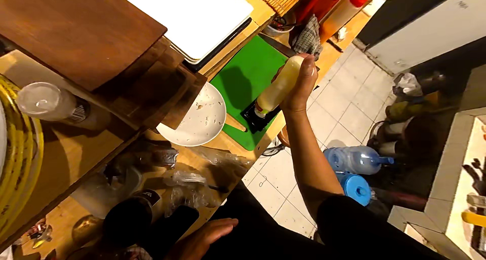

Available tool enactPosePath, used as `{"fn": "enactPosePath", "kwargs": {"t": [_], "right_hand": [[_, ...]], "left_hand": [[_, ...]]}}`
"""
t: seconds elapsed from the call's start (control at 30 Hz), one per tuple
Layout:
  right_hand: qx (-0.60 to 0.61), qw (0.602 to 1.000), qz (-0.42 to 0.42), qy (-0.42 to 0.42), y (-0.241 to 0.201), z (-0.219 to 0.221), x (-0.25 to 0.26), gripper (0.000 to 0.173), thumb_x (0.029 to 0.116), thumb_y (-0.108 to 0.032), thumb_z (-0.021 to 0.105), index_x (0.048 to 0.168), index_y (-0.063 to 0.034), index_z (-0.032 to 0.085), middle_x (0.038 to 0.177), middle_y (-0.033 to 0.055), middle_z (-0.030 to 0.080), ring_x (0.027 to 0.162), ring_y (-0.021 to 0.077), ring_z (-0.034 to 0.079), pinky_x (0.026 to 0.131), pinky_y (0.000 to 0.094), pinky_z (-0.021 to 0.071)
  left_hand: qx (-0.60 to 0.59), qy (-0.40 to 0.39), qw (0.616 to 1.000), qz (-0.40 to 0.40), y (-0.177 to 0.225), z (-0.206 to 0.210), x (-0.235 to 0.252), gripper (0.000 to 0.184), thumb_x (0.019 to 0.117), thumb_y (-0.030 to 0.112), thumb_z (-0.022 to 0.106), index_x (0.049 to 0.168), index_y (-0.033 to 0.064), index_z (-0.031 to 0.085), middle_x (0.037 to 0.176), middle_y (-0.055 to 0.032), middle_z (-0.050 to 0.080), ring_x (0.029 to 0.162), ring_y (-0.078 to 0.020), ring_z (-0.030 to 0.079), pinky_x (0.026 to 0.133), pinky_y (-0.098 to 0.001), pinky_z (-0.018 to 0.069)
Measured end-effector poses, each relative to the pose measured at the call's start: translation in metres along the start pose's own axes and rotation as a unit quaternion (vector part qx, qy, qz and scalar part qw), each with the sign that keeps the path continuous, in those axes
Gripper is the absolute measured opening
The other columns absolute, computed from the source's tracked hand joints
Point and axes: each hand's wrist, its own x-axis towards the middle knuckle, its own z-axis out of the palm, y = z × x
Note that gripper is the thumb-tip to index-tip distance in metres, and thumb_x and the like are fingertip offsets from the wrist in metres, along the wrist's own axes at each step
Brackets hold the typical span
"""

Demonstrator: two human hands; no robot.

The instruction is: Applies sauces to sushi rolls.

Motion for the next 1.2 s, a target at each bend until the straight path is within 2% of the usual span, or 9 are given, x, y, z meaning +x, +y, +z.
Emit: {"fn": "enactPosePath", "kwargs": {"t": [0.23, 0.37, 0.53, 0.63, 0.7, 0.73, 0.87, 1.03, 1.2], "right_hand": [[0.007, 1.000, 0.008, 0.004, 0.002, -0.002, 0.001, 0.057, 0.0973, -0.065, 0.051, 0.105, -0.0103, 0.062, 0.081, -0.0003, 0.067, 0.068, 0.0142, 0.067, 0.064, 0.0373, 0.0610], [0.012, 1.000, 0.009, -0.008, 0.003, -0.004, -0.001, 0.061, 0.0956, -0.068, 0.052, 0.107, -0.0097, 0.062, 0.082, -0.0008, 0.067, 0.067, 0.0133, 0.066, 0.062, 0.0365, 0.0609], [0.017, 1.000, 0.011, -0.005, 0.006, -0.005, -0.001, 0.055, 0.0972, -0.065, 0.051, 0.106, -0.0115, 0.062, 0.082, -0.0011, 0.067, 0.068, 0.0133, 0.066, 0.062, 0.0365, 0.0607], [0.005, 1.000, 0.008, -0.006, 0.007, -0.006, -0.001, 0.059, 0.0967, -0.067, 0.051, 0.107, -0.0106, 0.062, 0.084, -0.0020, 0.067, 0.070, 0.0120, 0.066, 0.064, 0.0360, 0.0609], [0.009, 1.000, 0.009, -0.005, 0.007, -0.006, -0.001, 0.060, 0.0953, -0.070, 0.052, 0.107, -0.0117, 0.062, 0.084, -0.0031, 0.067, 0.069, 0.0113, 0.066, 0.063, 0.0351, 0.0606], [0.012, 1.000, 0.009, -0.004, 0.007, -0.006, -0.001, 0.060, 0.0949, -0.070, 0.052, 0.107, -0.0117, 0.062, 0.084, -0.0031, 0.067, 0.068, 0.0114, 0.066, 0.062, 0.0351, 0.0607], [0.013, 1.000, 0.006, -0.002, 0.009, -0.007, -0.001, 0.061, 0.0947, -0.071, 0.051, 0.106, -0.0120, 0.063, 0.083, -0.0021, 0.067, 0.069, 0.0123, 0.066, 0.062, 0.0350, 0.0602], [0.015, 1.000, -0.007, -0.007, 0.011, -0.009, 0.000, 0.056, 0.0977, -0.067, 0.050, 0.105, -0.0126, 0.064, 0.083, -0.0034, 0.067, 0.069, 0.0105, 0.066, 0.063, 0.0340, 0.0598], [0.020, 1.000, -0.010, -0.005, 0.017, -0.012, 0.014, 0.060, 0.0975, -0.068, 0.048, 0.106, -0.0105, 0.062, 0.081, -0.0016, 0.067, 0.068, 0.0127, 0.066, 0.062, 0.0362, 0.0600]], "left_hand": [[-0.001, -0.004, 1.000, 0.000, 0.000, -0.002, 0.004, 0.071, 0.0983, 0.053, 0.061, 0.142, -0.0024, 0.052, 0.143, -0.0224, 0.058, 0.137, -0.0325, 0.054, 0.117, -0.0508, 0.0430], [0.014, 0.041, 0.999, 0.014, 0.008, 0.009, 0.011, 0.069, 0.0991, 0.054, 0.060, 0.136, -0.0043, 0.056, 0.138, -0.0203, 0.062, 0.133, -0.0240, 0.057, 0.116, -0.0425, 0.0434], [-0.010, 0.001, 1.000, -0.006, -0.002, 0.000, 0.007, 0.073, 0.0966, 0.052, 0.065, 0.141, -0.0043, 0.052, 0.142, -0.0235, 0.058, 0.136, -0.0340, 0.054, 0.117, -0.0516, 0.0435], [-0.007, 0.004, 1.000, -0.010, -0.001, 0.002, 0.011, 0.082, 0.0937, 0.061, 0.063, 0.140, -0.0057, 0.052, 0.140, -0.0236, 0.059, 0.136, -0.0289, 0.054, 0.118, -0.0466, 0.0421], [0.018, 0.048, 0.999, -0.003, 0.004, 0.011, 0.016, 0.080, 0.0940, 0.061, 0.062, 0.133, -0.0084, 0.057, 0.134, -0.0235, 0.064, 0.130, -0.0261, 0.060, 0.114, -0.0425, 0.0455], [0.023, 0.061, 0.998, 0.004, 0.005, 0.013, 0.016, 0.077, 0.0949, 0.059, 0.062, 0.132, -0.0074, 0.058, 0.133, -0.0225, 0.065, 0.129, -0.0255, 0.061, 0.113, -0.0420, 0.0463], [0.000, 0.005, 1.000, 0.000, 0.006, 0.003, 0.013, 0.071, 0.0977, 0.052, 0.063, 0.145, 0.0002, 0.050, 0.144, -0.0200, 0.058, 0.137, -0.0303, 0.053, 0.118, -0.0488, 0.0422], [0.007, 0.041, 0.999, 0.002, 0.011, 0.010, 0.017, 0.070, 0.0963, 0.054, 0.065, 0.140, -0.0001, 0.054, 0.142, -0.0171, 0.061, 0.135, -0.0259, 0.056, 0.118, -0.0438, 0.0433], [0.018, 0.069, 0.997, -0.006, 0.007, 0.015, 0.023, 0.081, 0.0931, 0.060, 0.064, 0.132, -0.0107, 0.057, 0.134, -0.0236, 0.064, 0.130, -0.0246, 0.059, 0.114, -0.0401, 0.0456]]}}
